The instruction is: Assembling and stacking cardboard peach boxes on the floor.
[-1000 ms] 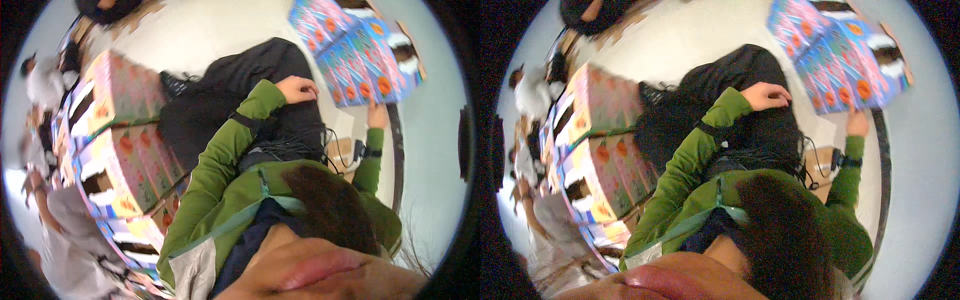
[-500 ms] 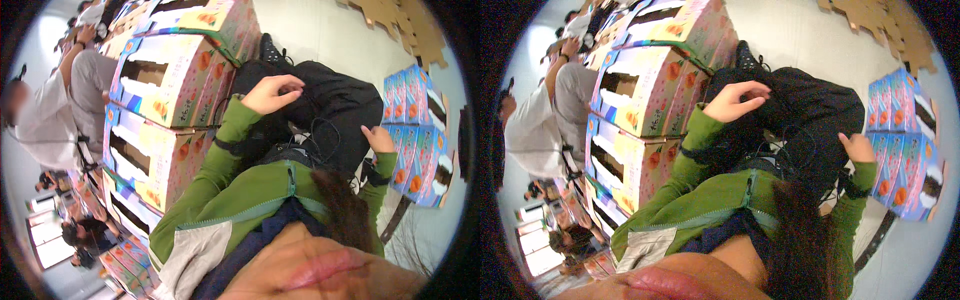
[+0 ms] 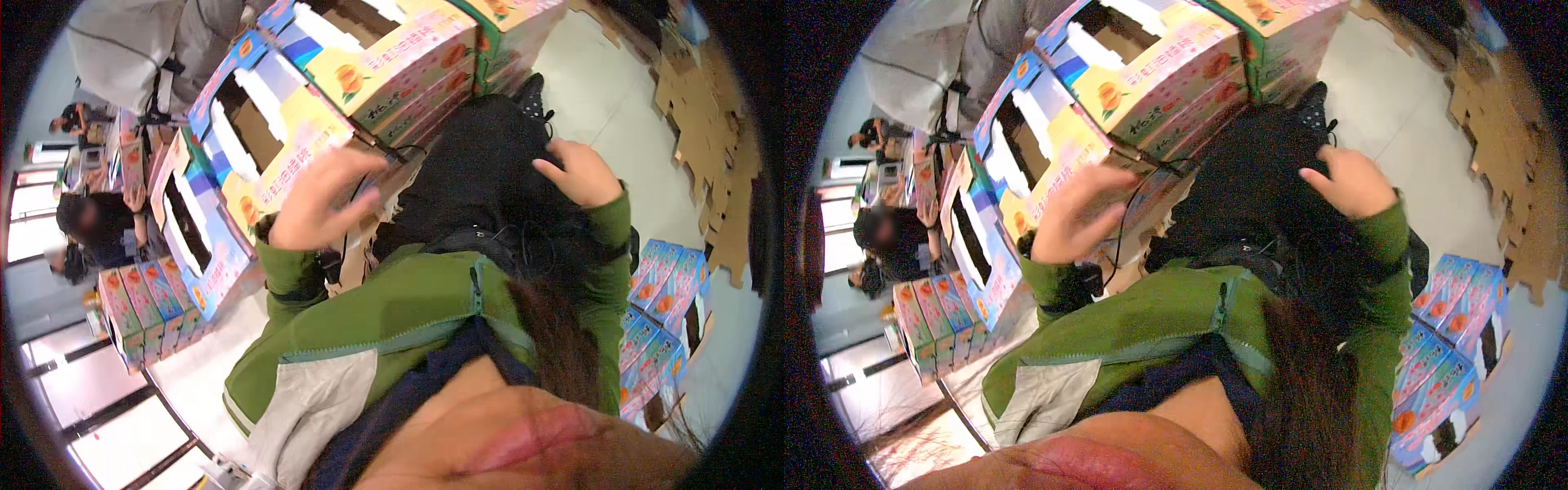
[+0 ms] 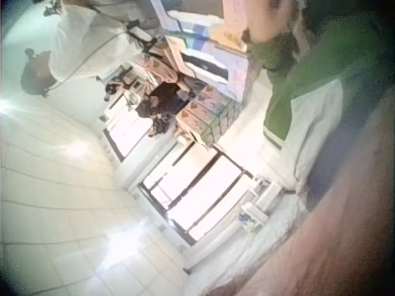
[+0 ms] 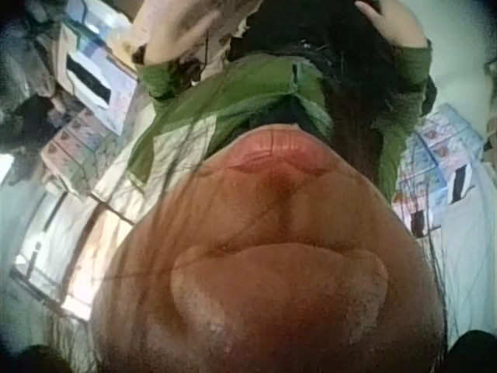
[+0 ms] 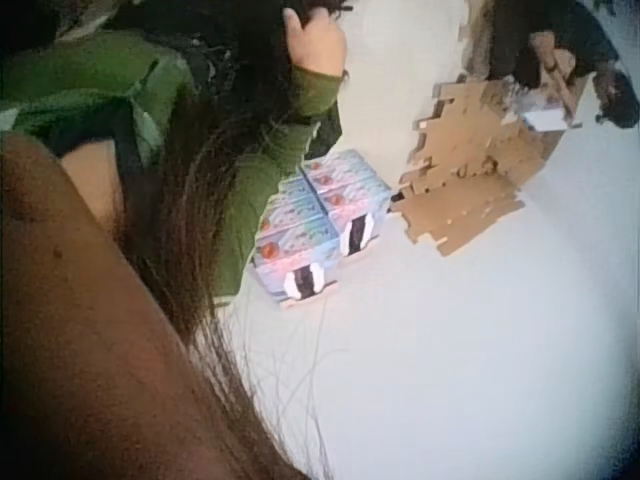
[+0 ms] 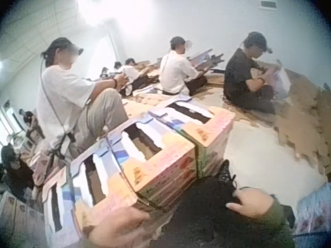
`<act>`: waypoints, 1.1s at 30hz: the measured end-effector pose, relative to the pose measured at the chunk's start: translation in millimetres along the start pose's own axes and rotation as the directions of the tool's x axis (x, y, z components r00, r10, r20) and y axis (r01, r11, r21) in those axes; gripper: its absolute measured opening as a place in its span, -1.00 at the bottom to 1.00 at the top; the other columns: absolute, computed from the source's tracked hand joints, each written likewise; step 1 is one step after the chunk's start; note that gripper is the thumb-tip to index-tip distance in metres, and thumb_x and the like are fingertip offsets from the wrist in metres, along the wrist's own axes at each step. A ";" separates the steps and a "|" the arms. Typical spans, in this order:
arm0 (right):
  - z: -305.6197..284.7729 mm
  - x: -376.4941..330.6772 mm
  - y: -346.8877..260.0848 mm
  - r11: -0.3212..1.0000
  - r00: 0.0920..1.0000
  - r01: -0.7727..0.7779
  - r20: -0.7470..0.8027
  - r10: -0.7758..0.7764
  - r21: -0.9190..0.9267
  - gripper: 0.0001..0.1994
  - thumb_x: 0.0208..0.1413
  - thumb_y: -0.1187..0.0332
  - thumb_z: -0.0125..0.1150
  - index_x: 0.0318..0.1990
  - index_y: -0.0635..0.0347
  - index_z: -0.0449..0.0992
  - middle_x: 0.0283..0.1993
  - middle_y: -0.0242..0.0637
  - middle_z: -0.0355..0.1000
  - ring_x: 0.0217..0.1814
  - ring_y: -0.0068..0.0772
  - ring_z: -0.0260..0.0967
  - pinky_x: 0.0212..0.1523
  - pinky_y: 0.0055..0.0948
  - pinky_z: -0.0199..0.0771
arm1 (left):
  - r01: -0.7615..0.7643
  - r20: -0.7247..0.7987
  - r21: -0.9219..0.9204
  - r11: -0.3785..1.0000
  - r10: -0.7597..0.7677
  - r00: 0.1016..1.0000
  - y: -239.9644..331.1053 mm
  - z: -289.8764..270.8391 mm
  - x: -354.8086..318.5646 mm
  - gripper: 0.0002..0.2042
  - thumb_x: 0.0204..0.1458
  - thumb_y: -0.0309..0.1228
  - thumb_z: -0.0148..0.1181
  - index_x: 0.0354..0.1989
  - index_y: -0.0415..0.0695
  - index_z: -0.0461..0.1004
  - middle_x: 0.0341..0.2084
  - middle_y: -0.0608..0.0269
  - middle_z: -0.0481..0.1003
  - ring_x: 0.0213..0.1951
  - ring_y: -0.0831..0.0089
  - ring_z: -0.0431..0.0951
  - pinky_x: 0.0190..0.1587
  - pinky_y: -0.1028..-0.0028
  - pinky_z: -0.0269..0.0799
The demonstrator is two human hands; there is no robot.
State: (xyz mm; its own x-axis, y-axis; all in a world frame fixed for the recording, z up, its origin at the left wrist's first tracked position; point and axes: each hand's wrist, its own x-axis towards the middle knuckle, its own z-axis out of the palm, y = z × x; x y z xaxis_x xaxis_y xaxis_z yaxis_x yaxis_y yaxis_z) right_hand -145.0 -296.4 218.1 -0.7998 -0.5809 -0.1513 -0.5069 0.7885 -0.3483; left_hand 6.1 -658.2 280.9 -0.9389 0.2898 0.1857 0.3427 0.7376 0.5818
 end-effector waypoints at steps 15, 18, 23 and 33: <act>70.2 22.2 -73.7 0.964 0.941 0.223 0.226 -0.252 0.145 -0.55 0.10 0.08 0.18 -0.06 0.31 0.45 -0.20 0.00 0.47 -0.11 0.00 0.42 -0.07 -0.18 0.43 | 0.509 -0.332 0.452 0.733 -0.391 0.858 -64.2 -5.5 -21.3 0.12 -0.44 0.11 0.46 0.24 -0.44 0.10 -0.29 -0.06 0.51 -0.30 0.05 0.58 -0.29 0.27 0.50; 74.3 15.5 -72.6 0.963 0.941 0.209 0.234 -0.246 0.169 -0.55 0.09 0.08 0.18 -0.05 0.32 0.45 -0.19 0.02 0.47 -0.10 0.02 0.43 -0.06 -0.18 0.43 | 0.537 -0.331 0.443 0.718 -0.425 0.842 -54.7 -5.4 -20.3 0.12 -0.45 0.09 0.46 0.25 -0.43 0.09 -0.32 -0.02 0.53 -0.32 0.07 0.59 -0.30 0.27 0.50; 70.1 4.4 -69.3 0.963 0.948 0.194 0.217 -0.233 0.187 -0.54 0.09 0.08 0.18 -0.05 0.32 0.45 -0.17 0.02 0.48 -0.11 0.01 0.44 -0.07 -0.17 0.43 | 0.512 -0.326 0.392 0.765 -0.405 0.854 -27.4 -7.2 -25.7 0.13 -0.47 0.07 0.48 0.26 -0.42 0.09 -0.34 -0.01 0.53 -0.32 0.09 0.59 -0.29 0.28 0.49; 77.1 -8.1 -78.2 0.942 0.949 0.230 0.156 -0.273 0.245 -0.54 0.09 0.00 0.15 -0.14 0.27 0.48 -0.24 0.06 0.47 -0.12 0.07 0.43 -0.07 -0.09 0.42 | 0.443 -0.318 0.245 0.862 -0.360 0.877 42.7 -42.6 -60.0 0.01 -0.45 -0.10 0.53 0.24 -0.31 0.15 -0.24 -0.08 0.54 -0.20 0.10 0.60 -0.15 0.33 0.48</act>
State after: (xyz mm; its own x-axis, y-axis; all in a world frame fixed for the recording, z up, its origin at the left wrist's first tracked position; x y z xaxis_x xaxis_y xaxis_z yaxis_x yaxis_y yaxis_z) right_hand -74.0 -368.9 175.2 -0.5710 -0.7980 -0.1926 -0.5828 0.5593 -0.5895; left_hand 75.8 -670.1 328.3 -0.9569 -0.2058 0.2051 -0.1129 0.9138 0.3903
